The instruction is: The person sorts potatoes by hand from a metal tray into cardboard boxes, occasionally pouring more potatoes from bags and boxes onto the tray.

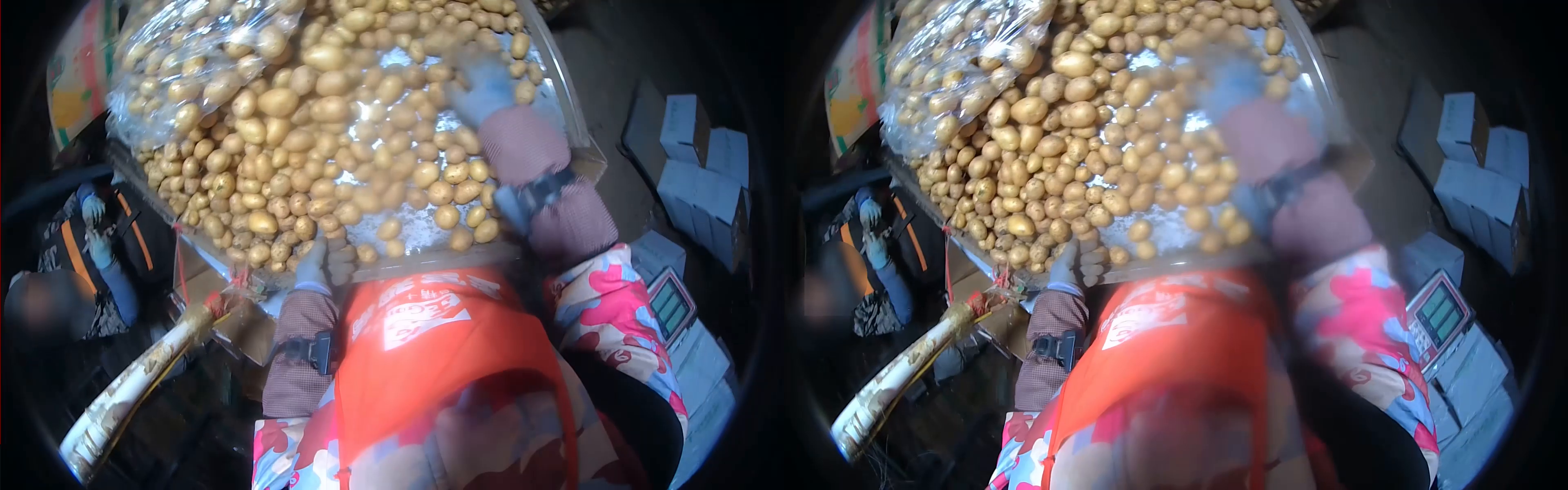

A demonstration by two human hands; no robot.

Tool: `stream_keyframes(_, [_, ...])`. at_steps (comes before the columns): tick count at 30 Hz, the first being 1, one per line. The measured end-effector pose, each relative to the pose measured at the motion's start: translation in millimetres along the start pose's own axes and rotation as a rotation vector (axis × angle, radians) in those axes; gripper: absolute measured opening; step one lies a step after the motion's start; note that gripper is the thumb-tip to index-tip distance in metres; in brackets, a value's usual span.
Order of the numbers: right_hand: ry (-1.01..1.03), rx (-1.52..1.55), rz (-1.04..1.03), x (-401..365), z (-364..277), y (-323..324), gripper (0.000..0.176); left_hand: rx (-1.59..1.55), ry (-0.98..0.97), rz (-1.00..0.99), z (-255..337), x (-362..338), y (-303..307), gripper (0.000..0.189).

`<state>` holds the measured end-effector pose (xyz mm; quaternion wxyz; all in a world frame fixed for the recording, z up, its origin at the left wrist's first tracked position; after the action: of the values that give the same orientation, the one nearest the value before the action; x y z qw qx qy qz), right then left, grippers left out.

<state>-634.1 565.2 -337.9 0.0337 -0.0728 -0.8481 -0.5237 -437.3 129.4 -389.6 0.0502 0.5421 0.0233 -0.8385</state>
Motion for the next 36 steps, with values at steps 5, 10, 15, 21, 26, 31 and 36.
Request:
stream_keyframes(5, [0.109, 0.011, 0.108, -121.1, -92.3, -0.4, 0.059, 0.035, -0.006, -0.044, -4.7, 12.3, 5.5, 0.053])
stream_keyframes(10, [0.249, 0.127, 0.042, -179.2, -82.9, 16.0, 0.050, -0.049, -0.013, -0.080, 2.0, -1.9, -6.8, 0.050])
stream_keyframes(15, [-0.097, 0.104, -0.214, -170.0, -14.2, 50.4, 0.036, -0.082, -0.023, -0.086, 1.3, -3.3, -7.4, 0.048])
stream_keyframes(21, [-0.073, -0.264, -0.287, -86.2, -15.0, 61.7, 0.031, -0.099, -0.008, -0.090, 2.7, -0.1, -7.3, 0.046])
stream_keyframes(26, [0.043, -0.771, -0.434, -91.6, 3.2, -19.6, 0.018, -0.144, -0.001, -0.113, -14.9, 18.6, 2.3, 0.045])
stream_keyframes(31, [-0.013, -0.713, -0.589, -72.4, -5.8, -13.6, 0.030, -0.030, -0.263, 0.050, -15.5, 43.6, 28.5, 0.040])
stream_keyframes(36, [0.054, -0.925, -0.666, -62.5, -27.1, -8.4, 0.025, -0.055, -0.072, 0.062, 11.6, -7.8, -4.5, 0.043])
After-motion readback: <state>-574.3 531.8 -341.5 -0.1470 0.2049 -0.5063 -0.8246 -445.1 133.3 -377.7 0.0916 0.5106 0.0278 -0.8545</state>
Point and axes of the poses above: each hand's wrist, its own x-axis towards the middle knuckle, its own y-axis out of the back of the hand, z = x × y, the point moved 9 cm from there along x, towards the middle knuckle, and after that the axes turned 1 degree about -x, right-handed, at the moved point
